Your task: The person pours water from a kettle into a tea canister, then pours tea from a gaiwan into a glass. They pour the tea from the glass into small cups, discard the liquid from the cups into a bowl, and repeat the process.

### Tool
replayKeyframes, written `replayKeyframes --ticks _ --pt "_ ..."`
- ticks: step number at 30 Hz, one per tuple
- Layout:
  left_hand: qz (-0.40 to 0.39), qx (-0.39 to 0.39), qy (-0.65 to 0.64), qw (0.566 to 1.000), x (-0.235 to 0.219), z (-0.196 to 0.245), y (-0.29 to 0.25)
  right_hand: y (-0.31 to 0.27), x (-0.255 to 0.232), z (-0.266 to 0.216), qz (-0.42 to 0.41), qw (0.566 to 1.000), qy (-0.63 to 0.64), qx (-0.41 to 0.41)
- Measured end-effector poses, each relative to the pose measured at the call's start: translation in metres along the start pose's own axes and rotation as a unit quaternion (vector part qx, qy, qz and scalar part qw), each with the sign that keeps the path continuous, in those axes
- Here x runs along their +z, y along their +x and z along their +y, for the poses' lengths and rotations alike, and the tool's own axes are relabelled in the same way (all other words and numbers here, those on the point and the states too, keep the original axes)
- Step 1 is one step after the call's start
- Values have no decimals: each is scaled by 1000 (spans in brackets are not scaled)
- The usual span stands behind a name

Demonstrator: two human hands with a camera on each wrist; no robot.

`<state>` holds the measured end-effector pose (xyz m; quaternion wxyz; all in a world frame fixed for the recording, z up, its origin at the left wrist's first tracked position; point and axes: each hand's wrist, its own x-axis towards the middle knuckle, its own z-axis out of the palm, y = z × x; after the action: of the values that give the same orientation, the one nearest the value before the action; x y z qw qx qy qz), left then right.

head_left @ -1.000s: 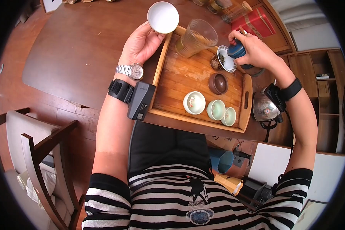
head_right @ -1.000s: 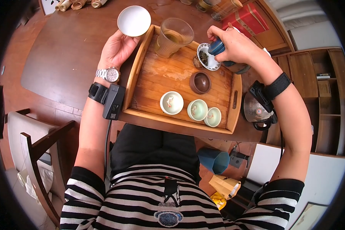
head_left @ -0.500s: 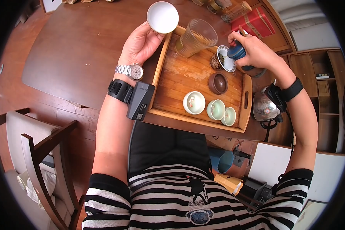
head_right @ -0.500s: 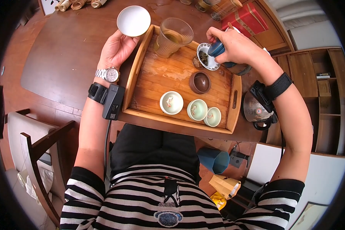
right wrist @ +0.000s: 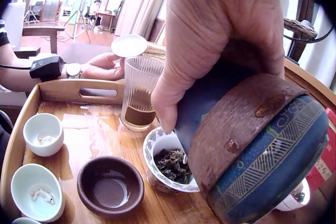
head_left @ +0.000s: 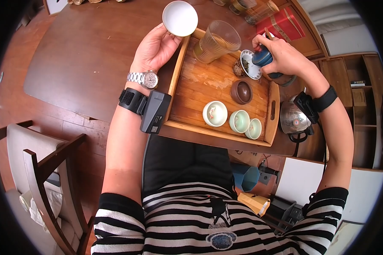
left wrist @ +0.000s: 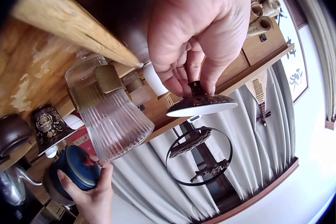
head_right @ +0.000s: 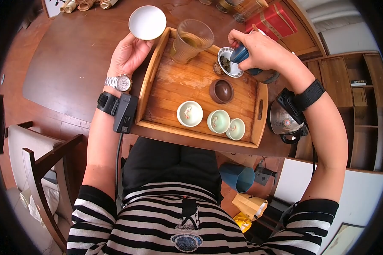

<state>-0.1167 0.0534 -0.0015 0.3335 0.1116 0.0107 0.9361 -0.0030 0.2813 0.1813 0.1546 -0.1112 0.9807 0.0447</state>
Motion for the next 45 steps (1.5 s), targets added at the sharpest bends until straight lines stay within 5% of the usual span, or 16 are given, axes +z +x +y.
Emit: replayKeyframes --ticks 10,31,45 --pt "-19 -3 -1 1000 -2 0 0 0 -4 -5 -47 998 10 45" --pt "-74 9 -91 993 36 -19 2 -4 -6 2 7 1000 -9 -8" --pt "-124 -20 -99 987 15 -20 7 2 -8 -6 -27 1000 1 11"
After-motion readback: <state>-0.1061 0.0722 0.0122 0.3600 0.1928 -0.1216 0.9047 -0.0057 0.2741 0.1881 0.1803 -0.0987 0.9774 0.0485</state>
